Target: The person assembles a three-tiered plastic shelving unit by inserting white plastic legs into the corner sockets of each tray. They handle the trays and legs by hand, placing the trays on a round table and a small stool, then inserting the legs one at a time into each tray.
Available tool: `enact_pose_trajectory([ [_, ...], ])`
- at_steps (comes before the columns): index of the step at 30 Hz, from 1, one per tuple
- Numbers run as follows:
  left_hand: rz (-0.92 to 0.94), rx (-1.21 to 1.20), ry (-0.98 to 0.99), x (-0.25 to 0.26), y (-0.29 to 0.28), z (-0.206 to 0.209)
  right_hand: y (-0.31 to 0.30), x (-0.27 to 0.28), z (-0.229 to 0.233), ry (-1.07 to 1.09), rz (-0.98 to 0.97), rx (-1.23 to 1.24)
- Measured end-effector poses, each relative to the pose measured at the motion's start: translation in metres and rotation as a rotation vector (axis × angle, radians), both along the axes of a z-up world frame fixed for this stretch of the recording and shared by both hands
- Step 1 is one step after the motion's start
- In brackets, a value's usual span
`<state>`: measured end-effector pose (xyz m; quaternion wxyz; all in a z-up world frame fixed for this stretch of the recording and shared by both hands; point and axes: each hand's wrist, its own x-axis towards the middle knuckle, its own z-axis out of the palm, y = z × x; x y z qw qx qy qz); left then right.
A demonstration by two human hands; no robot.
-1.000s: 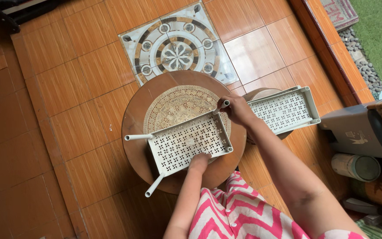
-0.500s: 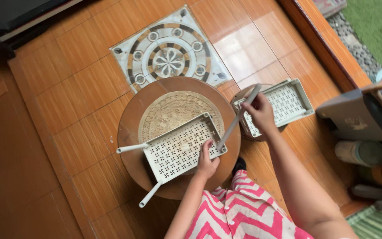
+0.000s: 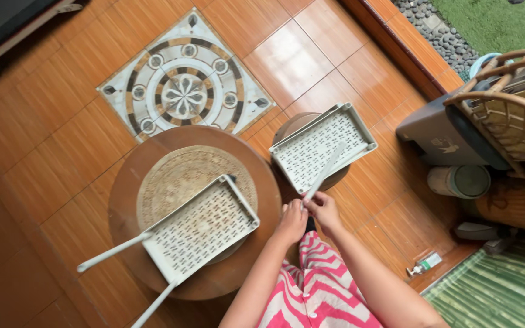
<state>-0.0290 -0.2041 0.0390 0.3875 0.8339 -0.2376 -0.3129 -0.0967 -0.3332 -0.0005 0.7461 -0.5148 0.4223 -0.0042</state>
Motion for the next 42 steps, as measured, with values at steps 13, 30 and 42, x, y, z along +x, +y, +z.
enact_pose_trajectory([
  [13,0.029,0.179,-0.001,-0.015,0.016,-0.009,-0.135,0.060,-0.105,0.617,-0.002,-0.303],
  [30,0.253,0.074,-0.010,-0.092,0.092,-0.019,-0.049,-0.015,-0.018,0.343,0.544,-0.056],
  [42,0.951,-0.057,0.142,-0.085,0.265,-0.064,0.163,0.059,0.106,-0.041,0.913,-0.350],
])
